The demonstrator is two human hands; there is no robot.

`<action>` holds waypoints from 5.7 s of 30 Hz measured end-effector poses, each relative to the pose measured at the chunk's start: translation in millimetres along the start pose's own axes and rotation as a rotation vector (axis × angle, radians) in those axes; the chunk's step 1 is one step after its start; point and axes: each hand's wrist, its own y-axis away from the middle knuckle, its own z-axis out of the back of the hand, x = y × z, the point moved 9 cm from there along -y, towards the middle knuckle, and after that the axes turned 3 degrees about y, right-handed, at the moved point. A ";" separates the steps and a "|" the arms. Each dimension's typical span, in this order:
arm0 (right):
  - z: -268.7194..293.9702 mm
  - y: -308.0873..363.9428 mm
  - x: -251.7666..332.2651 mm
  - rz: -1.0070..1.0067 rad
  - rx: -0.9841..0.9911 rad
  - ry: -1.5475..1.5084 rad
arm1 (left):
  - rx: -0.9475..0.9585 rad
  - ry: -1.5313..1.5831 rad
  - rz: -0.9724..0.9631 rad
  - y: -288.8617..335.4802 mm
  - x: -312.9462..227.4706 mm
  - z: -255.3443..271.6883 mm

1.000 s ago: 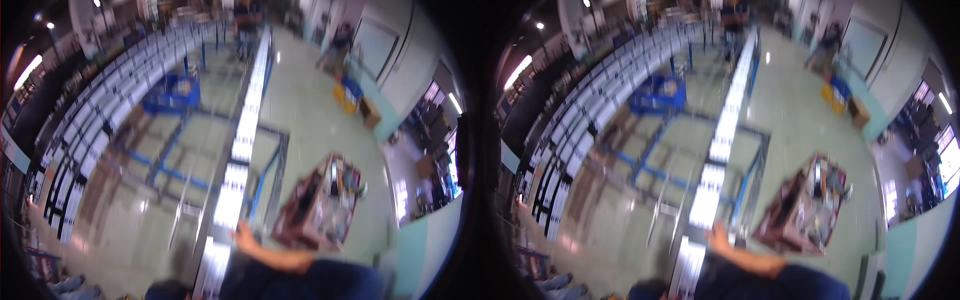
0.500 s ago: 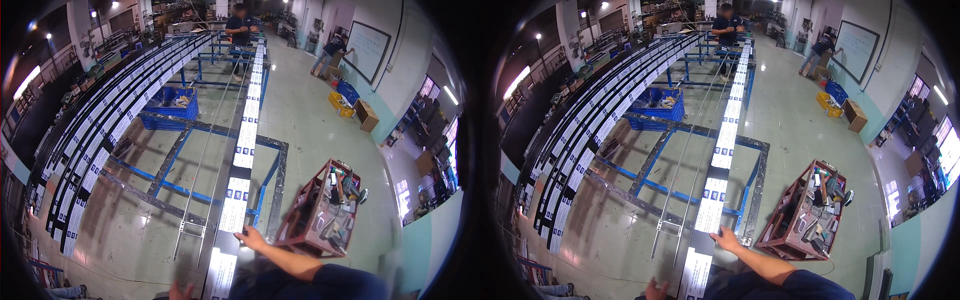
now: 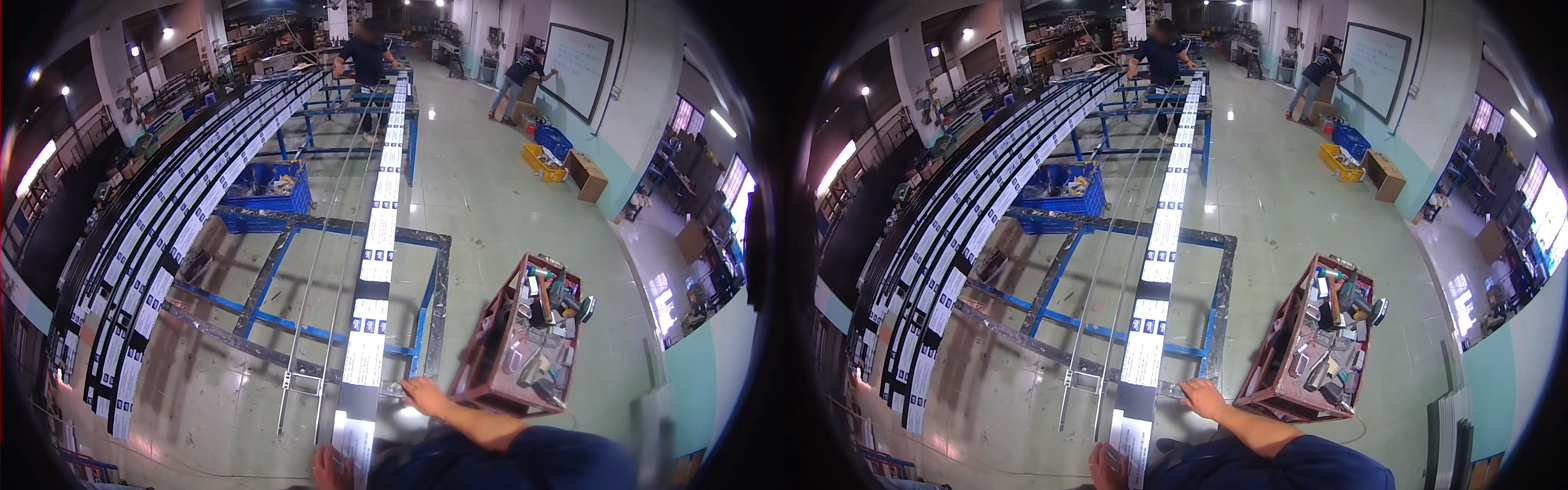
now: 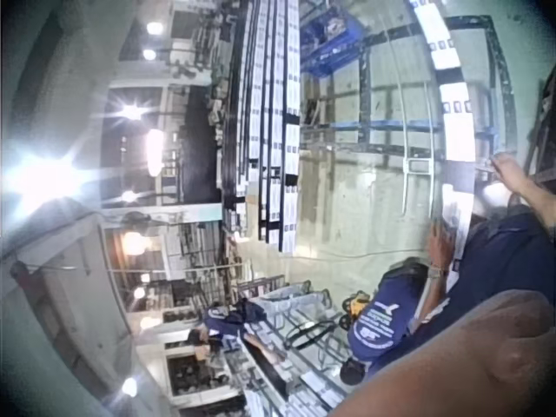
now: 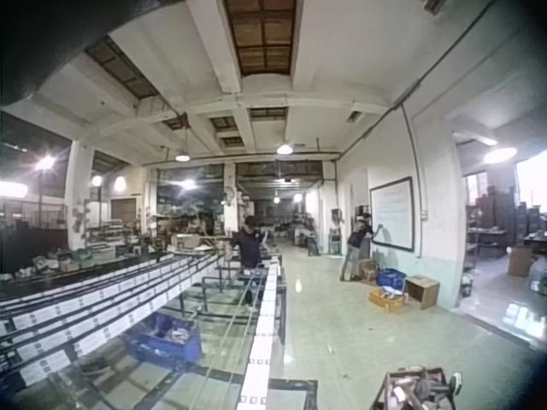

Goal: The person attaches components to long metal frames by securing screws and fasteners with a manual screwdriver and tapping rubber seals into place with a rubber mallet.

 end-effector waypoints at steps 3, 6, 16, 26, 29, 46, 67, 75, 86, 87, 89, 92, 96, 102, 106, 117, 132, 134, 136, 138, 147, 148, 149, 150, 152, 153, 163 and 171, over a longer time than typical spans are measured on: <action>-0.6 -3.5 -4.1 0.056 0.086 -0.008 | 0.055 0.070 0.075 13.3 18.4 -21.5; 0.2 -1.5 -11.0 0.114 0.099 -0.017 | 0.164 -0.018 0.203 12.1 20.4 -38.6; 3.8 3.7 -32.2 0.106 0.095 -0.066 | -0.352 0.045 0.202 -37.5 -1.9 23.4; 4.6 -0.3 -29.9 0.115 -0.037 -0.084 | -0.110 -0.249 0.291 -124.6 177.0 7.8; 2.3 -5.7 -26.8 0.044 0.047 -0.089 | 0.111 -0.032 0.397 -146.2 205.1 -20.4; -33.7 -115.4 184.8 -0.280 0.333 -1.023 | 0.127 -0.015 0.220 -152.9 218.5 -24.3; -40.5 -87.8 239.1 -0.399 0.557 -1.447 | 0.155 0.030 0.245 -149.1 78.3 96.0; 10.3 -2.7 163.2 -0.560 0.569 -1.599 | 0.115 -0.133 -0.015 -114.3 -32.3 60.6; 43.0 32.6 74.3 -0.599 0.247 -1.535 | 0.168 -0.157 0.050 -108.0 -89.1 -6.6; 46.3 32.0 69.3 -0.570 0.217 -1.501 | 0.153 -0.184 0.017 -110.6 -93.0 -10.0; 52.6 33.6 62.3 -0.547 0.195 -1.457 | 0.140 -0.202 -0.009 -112.1 -94.9 -18.5; 54.6 26.6 61.5 -0.531 0.141 -1.407 | 0.151 -0.158 -0.074 -121.4 -87.0 -23.6; 54.4 12.1 62.0 -0.514 0.118 -1.337 | 0.143 -0.169 -0.087 -133.6 -83.9 -20.3; 45.4 6.8 67.6 -0.566 0.077 -1.276 | 0.186 -0.125 -0.083 -140.5 -68.4 -22.8; 43.6 -0.2 77.3 -0.566 0.090 -1.324 | 0.202 -0.115 -0.067 -142.0 -56.7 -20.7; 37.0 -18.5 80.5 -0.461 0.053 -1.014 | 0.236 -0.168 -0.101 -153.9 -22.7 -36.3; -3.2 -21.2 92.9 -0.529 0.078 -0.859 | 0.241 -0.158 -0.020 -145.3 10.1 -44.0; -7.3 -19.5 98.4 -0.536 0.097 -0.875 | 0.249 -0.149 -0.005 -143.0 17.0 -45.0; -2.2 -18.7 104.5 -0.508 0.119 -0.793 | 0.214 -0.157 -0.058 -137.3 23.5 -45.0; -1.2 -18.4 108.8 -0.476 0.135 -0.709 | 0.229 -0.156 -0.067 -133.3 30.5 -48.3; 3.6 -13.8 122.1 -0.359 0.101 -0.410 | 0.276 -0.135 -0.095 -118.9 37.8 -42.6; 3.5 -13.2 125.2 -0.367 0.144 -0.413 | 0.288 -0.132 -0.083 -117.2 38.9 -41.3; 2.4 -12.3 128.0 -0.375 0.186 -0.416 | 0.288 -0.131 -0.083 -115.8 39.0 -39.8; 1.6 -11.5 128.0 -0.376 0.186 -0.416 | 0.292 -0.109 -0.069 -115.1 39.7 -38.7; -0.9 -9.6 130.1 -0.360 0.193 -0.406 | 0.298 -0.088 -0.057 -112.2 39.8 -36.9; -3.1 -8.4 129.5 -0.362 0.192 -0.406 | 0.313 -0.098 -0.041 -110.2 39.5 -35.7; -19.0 14.6 140.5 -0.320 0.260 -0.397 | 0.377 -0.084 -0.010 -88.0 46.1 -32.9; -17.6 22.2 149.1 -0.317 0.252 -0.417 | 0.375 -0.084 0.005 -78.3 52.3 -32.2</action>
